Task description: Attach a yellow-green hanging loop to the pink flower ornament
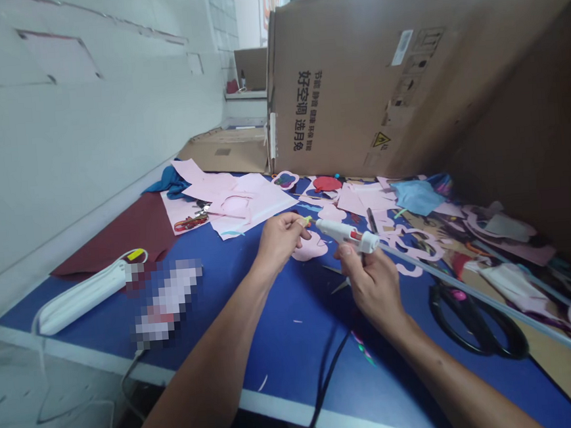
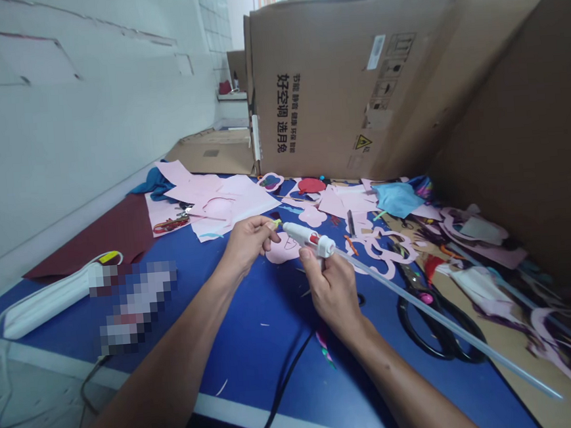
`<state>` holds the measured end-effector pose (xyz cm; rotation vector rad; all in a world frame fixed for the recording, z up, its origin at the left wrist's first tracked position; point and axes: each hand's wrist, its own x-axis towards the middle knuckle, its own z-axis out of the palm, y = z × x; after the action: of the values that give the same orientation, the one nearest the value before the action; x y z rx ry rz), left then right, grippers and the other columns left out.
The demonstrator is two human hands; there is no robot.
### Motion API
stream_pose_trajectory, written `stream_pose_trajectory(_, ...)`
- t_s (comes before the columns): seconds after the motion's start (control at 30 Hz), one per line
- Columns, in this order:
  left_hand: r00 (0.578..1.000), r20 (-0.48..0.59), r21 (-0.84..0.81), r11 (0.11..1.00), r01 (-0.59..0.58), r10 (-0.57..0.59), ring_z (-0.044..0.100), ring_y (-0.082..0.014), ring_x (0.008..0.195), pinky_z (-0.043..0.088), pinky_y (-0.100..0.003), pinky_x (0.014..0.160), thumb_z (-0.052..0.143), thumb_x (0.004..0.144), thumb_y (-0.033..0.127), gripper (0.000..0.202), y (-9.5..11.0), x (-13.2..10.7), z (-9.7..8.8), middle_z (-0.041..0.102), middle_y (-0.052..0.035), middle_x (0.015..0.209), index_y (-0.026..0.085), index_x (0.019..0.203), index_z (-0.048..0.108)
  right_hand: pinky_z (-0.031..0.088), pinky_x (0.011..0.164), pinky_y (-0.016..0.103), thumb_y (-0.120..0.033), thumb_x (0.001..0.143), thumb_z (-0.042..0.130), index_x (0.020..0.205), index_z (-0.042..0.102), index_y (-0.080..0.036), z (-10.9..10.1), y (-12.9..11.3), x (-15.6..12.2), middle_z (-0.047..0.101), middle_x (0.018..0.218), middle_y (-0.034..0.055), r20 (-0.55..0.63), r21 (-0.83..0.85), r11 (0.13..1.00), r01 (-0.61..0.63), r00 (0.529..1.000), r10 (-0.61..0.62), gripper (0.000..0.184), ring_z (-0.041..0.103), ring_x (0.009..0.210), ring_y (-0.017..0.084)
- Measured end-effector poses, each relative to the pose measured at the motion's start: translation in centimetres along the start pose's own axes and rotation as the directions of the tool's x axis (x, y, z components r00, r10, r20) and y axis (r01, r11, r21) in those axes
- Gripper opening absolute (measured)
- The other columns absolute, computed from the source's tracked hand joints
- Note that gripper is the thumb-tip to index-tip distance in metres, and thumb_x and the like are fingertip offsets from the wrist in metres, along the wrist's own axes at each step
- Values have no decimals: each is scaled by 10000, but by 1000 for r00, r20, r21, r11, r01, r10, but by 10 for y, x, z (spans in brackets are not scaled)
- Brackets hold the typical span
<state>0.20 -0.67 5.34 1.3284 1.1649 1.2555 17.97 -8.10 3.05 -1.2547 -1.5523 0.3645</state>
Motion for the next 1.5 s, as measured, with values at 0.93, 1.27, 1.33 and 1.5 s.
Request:
stream_pose_trajectory(0.93, 1000, -7, -8, 1000, -5, 5, 514, -92, 502, 341, -204, 446, 638, 899, 267, 180, 0, 0, 0, 704, -19, 676, 185, 746, 686, 363, 538, 303, -650, 1044, 516, 819, 687, -187, -3, -2, -3, 530, 589, -22, 5, -21, 1000, 0, 1000, 0, 542, 477, 528, 161)
stream_pose_trajectory(1.27, 1000, 9, -8, 1000, -9, 9, 521, -89, 509, 355, -205, 467, 632, 903, 260, 179, 2, -1, 1, 701, -17, 686, 187, 750, 689, 350, 528, 305, -656, 1042, 516, 809, 648, -210, 0, -2, -2, 534, 584, -25, 4, -33, 999, -8, 1000, 8, 520, 455, 522, 161)
stream_pose_trajectory(1.33, 1000, 9, -6, 1000, -8, 8, 519, -89, 509, 355, -206, 468, 632, 901, 262, 177, 2, -1, 1, 701, -17, 687, 187, 751, 689, 349, 526, 305, -658, 1041, 513, 798, 637, -217, -1, -3, -2, 537, 583, -23, 2, -39, 999, -6, 1000, 6, 518, 459, 522, 164)
stream_pose_trajectory(1.5, 1000, 16, -8, 1000, -10, 11, 520, -91, 513, 351, -207, 464, 635, 900, 268, 182, 2, -1, 1, 696, -15, 683, 185, 747, 688, 350, 534, 305, -627, 1047, 517, 792, 621, -220, -1, -4, -2, 525, 589, -28, 7, -42, 999, -1, 1000, 1, 491, 466, 531, 167)
